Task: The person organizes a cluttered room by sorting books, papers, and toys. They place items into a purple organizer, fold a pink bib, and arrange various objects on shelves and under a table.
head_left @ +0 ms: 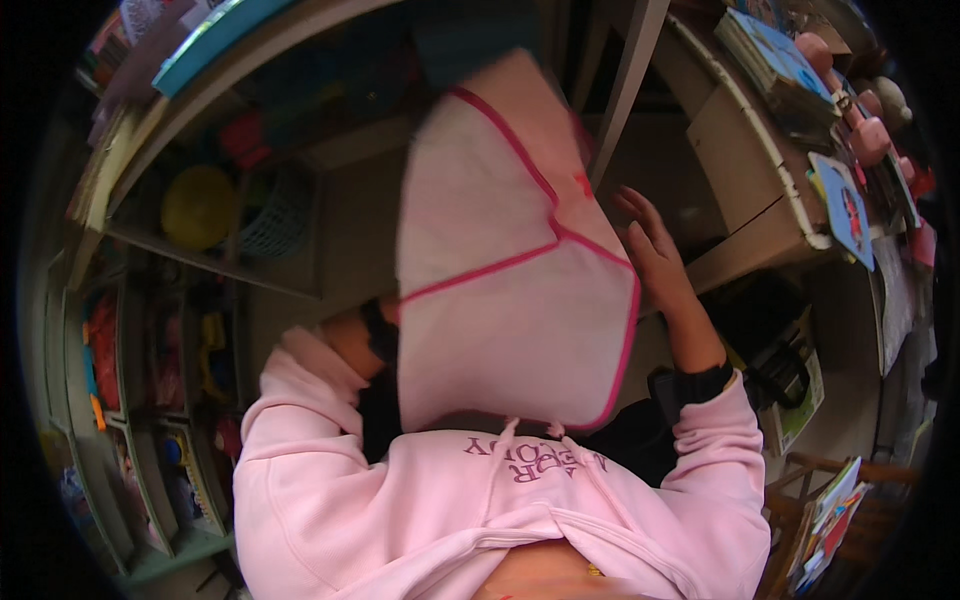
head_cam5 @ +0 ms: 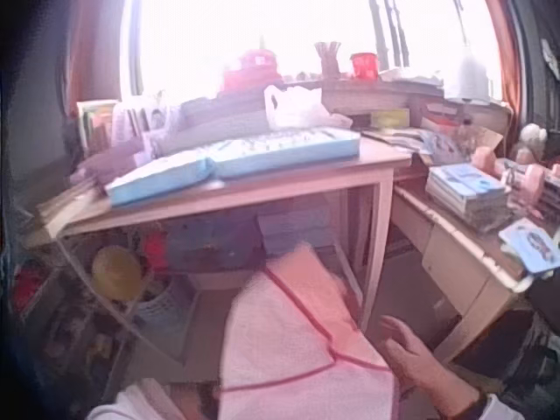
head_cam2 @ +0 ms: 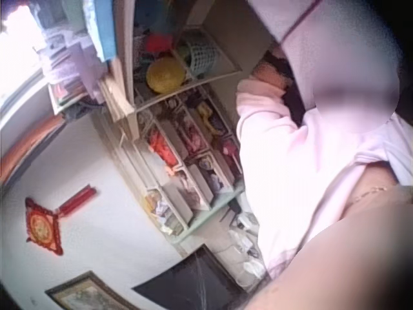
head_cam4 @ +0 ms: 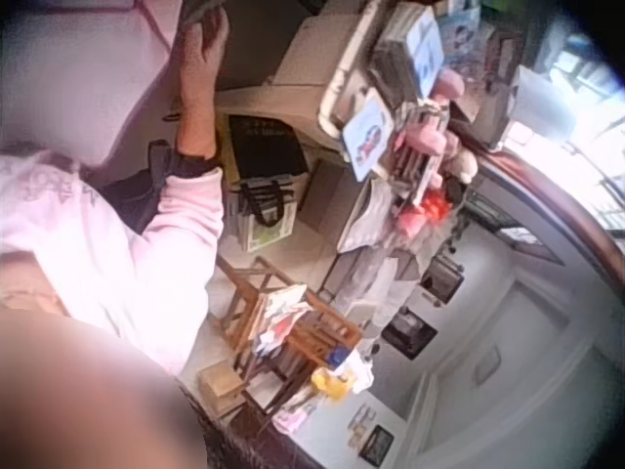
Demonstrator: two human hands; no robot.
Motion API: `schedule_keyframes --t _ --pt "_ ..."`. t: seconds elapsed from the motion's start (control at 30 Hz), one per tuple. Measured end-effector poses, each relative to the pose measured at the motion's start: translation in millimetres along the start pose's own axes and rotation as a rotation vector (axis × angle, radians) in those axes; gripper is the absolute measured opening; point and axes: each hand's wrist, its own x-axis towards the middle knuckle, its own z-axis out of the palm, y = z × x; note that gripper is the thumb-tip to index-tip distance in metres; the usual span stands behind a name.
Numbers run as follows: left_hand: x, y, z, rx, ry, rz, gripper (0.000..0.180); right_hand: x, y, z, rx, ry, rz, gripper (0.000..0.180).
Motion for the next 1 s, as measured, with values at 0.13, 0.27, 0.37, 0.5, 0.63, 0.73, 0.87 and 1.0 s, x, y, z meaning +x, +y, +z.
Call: schedule_keyframes --t 0.13,0.27,0.37,0.5,0.63,0.73,0.87,1.0 --pt "-14 -14 -86 0.344 0.310 0.114 0.037 13 58 48 0.117 -0.354 0.125 0.078" --pt "-23 4 -164 1.063 0.954 0.116 0.039 54 85 74 -0.154 0.266 0.193 0.039" --pt "-54 24 -210 0.938 1.204 0.072 0.041 57 73 51 -0.263 0.390 0.115 0.031" --pt "-99 25 -247 0.124 0.614 0.411 0.047 49 45 26 -0.303 0.290 -0.090 0.028" --pt "-118 8 -253 0.199 0.365 0.380 0.052 57 29 24 -0.692 0.269 -0.198 0.029" --pt "-121 9 -254 0.310 0.452 0.396 0.042 65 34 22 -1.082 0.256 -0.148 0.026" --pt "-144 27 -265 0.519 0.722 0.569 0.028 65 54 18 -1.056 0.213 -0.307 0.025" --pt "-157 25 -264 0.364 0.751 0.750 0.022 59 76 33 -0.295 0.349 -0.182 0.027"
